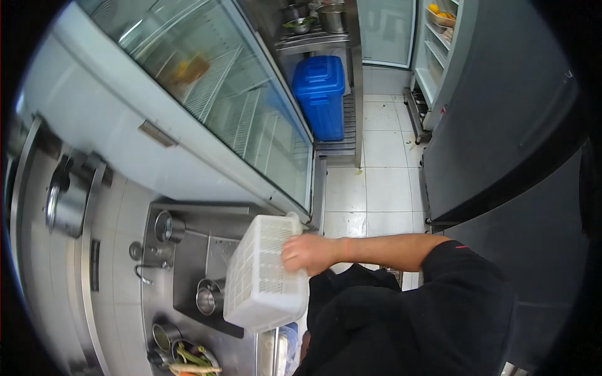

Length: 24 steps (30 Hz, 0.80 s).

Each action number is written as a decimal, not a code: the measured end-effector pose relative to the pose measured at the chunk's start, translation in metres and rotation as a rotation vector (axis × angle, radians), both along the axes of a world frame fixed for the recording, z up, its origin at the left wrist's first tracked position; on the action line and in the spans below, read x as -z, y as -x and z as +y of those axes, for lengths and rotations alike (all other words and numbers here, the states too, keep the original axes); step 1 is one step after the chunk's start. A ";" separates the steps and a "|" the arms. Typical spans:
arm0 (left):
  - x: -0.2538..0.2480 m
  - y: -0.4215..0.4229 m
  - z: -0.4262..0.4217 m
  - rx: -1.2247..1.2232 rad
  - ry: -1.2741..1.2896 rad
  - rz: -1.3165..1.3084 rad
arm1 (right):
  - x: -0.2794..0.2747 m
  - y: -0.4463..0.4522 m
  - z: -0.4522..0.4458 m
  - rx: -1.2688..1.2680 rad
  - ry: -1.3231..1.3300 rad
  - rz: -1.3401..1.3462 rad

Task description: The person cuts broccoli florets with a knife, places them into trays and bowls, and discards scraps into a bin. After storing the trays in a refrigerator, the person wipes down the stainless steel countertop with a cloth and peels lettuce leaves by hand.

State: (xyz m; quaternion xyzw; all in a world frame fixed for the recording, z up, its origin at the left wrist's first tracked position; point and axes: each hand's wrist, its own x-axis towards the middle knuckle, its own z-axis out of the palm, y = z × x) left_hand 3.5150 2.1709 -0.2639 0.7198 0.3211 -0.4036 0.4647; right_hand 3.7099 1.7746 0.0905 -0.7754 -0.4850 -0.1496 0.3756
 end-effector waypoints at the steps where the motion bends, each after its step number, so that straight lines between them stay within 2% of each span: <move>1: -0.001 -0.019 -0.003 0.031 -0.004 0.006 | -0.002 -0.006 -0.031 0.067 -0.032 0.006; 4: 0.010 -0.082 -0.020 0.135 0.002 0.027 | 0.010 -0.012 -0.117 0.312 -0.093 0.132; 6: 0.024 -0.127 -0.033 0.204 0.019 0.031 | 0.053 -0.006 -0.172 0.560 -0.143 0.311; 9: 0.041 -0.214 -0.069 0.310 0.085 0.042 | 0.119 0.032 -0.255 1.000 -0.072 0.511; 11: 0.051 -0.266 -0.112 0.326 0.119 0.119 | 0.187 0.077 -0.309 1.339 0.152 0.937; 12: 0.057 -0.286 -0.135 0.310 0.136 0.176 | 0.212 0.102 -0.322 1.503 0.317 1.065; 13: 0.061 -0.306 -0.161 0.364 0.063 0.165 | 0.248 0.130 -0.332 1.632 0.325 1.080; 14: 0.062 -0.321 -0.192 0.418 -0.013 0.158 | 0.258 0.155 -0.332 1.799 0.213 1.291; 15: 0.064 -0.340 -0.221 0.628 0.015 0.102 | 0.261 0.174 -0.325 2.076 -0.015 1.291; 16: 0.064 -0.359 -0.244 0.830 0.030 0.035 | 0.273 0.183 -0.324 2.408 -0.292 1.184; 17: 0.063 -0.378 -0.271 0.845 -0.013 0.037 | 0.265 0.185 -0.322 2.587 -0.418 1.250; 18: 0.079 -0.405 -0.293 1.188 -0.027 -0.030 | 0.272 0.199 -0.329 2.611 -0.461 1.377; 19: 0.084 -0.428 -0.316 1.318 -0.041 -0.120 | 0.271 0.215 -0.331 2.566 -0.293 1.481; 20: 0.085 -0.446 -0.337 1.444 -0.055 -0.217 | 0.239 0.221 -0.322 2.435 -0.178 1.593; 21: 0.078 -0.458 -0.359 1.213 -0.016 -0.169 | 0.213 0.218 -0.323 2.294 -0.074 1.682; 23: 0.061 -0.472 -0.412 0.744 0.065 -0.084 | 0.255 0.249 -0.340 2.010 0.100 1.845; 24: 0.057 -0.489 -0.437 0.847 0.085 -0.148 | 0.310 0.270 -0.342 2.004 0.186 1.824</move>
